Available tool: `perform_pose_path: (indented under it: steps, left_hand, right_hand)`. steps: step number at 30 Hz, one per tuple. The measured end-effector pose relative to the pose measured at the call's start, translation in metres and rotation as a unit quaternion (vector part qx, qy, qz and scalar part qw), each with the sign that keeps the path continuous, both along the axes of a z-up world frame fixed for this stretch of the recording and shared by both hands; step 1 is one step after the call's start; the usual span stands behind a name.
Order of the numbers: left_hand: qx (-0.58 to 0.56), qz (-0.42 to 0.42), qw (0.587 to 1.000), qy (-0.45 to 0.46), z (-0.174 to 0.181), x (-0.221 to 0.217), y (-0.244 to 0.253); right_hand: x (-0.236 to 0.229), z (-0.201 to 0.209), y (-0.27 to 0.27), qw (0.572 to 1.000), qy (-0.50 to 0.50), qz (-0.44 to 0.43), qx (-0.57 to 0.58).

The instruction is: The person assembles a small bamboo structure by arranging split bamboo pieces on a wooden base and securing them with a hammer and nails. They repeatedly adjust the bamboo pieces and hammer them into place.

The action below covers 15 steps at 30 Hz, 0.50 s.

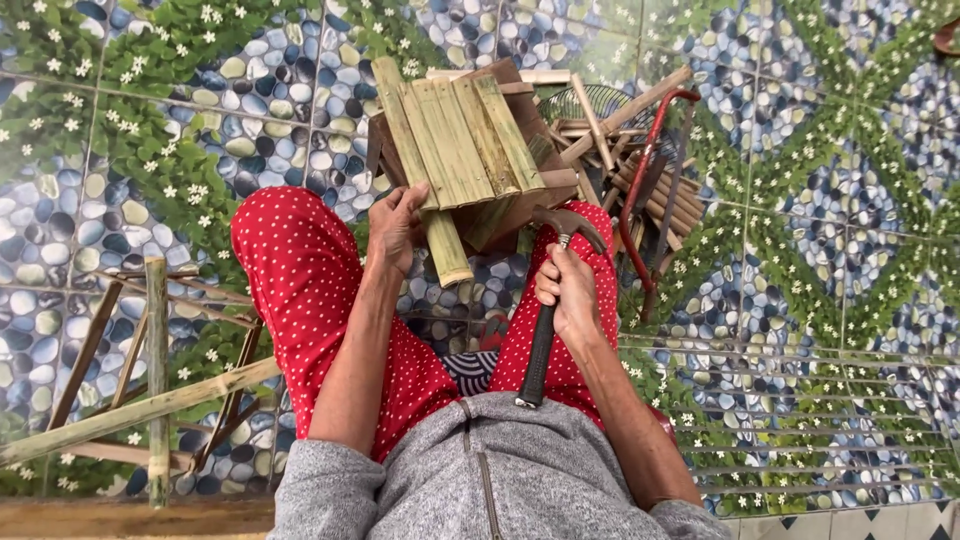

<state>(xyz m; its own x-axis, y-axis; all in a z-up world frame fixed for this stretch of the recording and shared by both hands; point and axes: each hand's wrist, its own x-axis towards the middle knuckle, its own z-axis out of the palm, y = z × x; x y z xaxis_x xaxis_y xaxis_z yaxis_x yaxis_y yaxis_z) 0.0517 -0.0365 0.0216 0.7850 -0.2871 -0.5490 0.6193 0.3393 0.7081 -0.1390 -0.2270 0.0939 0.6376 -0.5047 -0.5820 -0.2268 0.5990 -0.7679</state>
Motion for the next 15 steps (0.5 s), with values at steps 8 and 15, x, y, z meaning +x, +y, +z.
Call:
perform_pose_path:
  steps: [8,15]
  left_hand:
    - [-0.014,0.008,1.000,-0.005,-0.029,0.009,0.001]
    - [-0.036,0.008,0.999,0.000,0.002,0.005,0.003]
  right_hand:
    - [0.046,-0.060,0.010,0.926,0.153,0.088,-0.334]
    - [0.059,-0.030,0.048,0.868,0.196,0.129,-0.438]
